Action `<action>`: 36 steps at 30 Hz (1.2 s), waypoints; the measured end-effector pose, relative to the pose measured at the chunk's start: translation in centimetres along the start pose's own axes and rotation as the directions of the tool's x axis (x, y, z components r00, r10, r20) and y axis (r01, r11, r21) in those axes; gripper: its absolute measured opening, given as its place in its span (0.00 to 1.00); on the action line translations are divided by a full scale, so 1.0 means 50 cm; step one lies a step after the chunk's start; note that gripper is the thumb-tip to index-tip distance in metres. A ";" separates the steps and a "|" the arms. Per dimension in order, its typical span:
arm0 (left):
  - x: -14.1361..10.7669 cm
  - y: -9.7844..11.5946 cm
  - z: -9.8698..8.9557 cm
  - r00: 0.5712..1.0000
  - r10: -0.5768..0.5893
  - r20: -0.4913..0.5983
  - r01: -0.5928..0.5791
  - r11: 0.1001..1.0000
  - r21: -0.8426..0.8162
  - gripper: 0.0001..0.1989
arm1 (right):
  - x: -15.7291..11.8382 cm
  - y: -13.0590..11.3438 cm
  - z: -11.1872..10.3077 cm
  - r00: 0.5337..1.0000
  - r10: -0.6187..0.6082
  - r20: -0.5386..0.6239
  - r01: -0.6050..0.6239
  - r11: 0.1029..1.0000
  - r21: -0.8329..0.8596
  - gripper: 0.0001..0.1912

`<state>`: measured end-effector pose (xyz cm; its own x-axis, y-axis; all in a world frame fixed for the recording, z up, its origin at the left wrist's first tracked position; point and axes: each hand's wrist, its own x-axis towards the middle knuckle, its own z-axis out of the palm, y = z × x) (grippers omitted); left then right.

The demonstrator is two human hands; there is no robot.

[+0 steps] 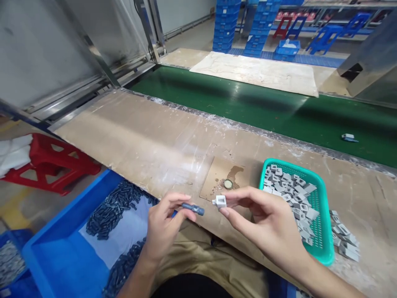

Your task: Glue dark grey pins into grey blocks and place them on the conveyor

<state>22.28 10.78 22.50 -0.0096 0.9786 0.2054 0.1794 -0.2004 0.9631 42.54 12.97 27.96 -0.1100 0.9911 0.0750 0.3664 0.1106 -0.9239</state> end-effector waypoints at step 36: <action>0.032 0.005 0.073 0.947 -0.312 -0.071 0.253 0.866 -0.431 0.16 | 0.072 0.018 -0.015 0.927 0.243 0.286 -0.340 0.865 0.369 0.11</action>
<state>25.91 12.46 22.45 -0.1353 0.9864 -0.0937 -0.2715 0.0541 0.9609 43.18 16.70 27.70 -0.2772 0.9243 -0.2622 0.0135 -0.2691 -0.9630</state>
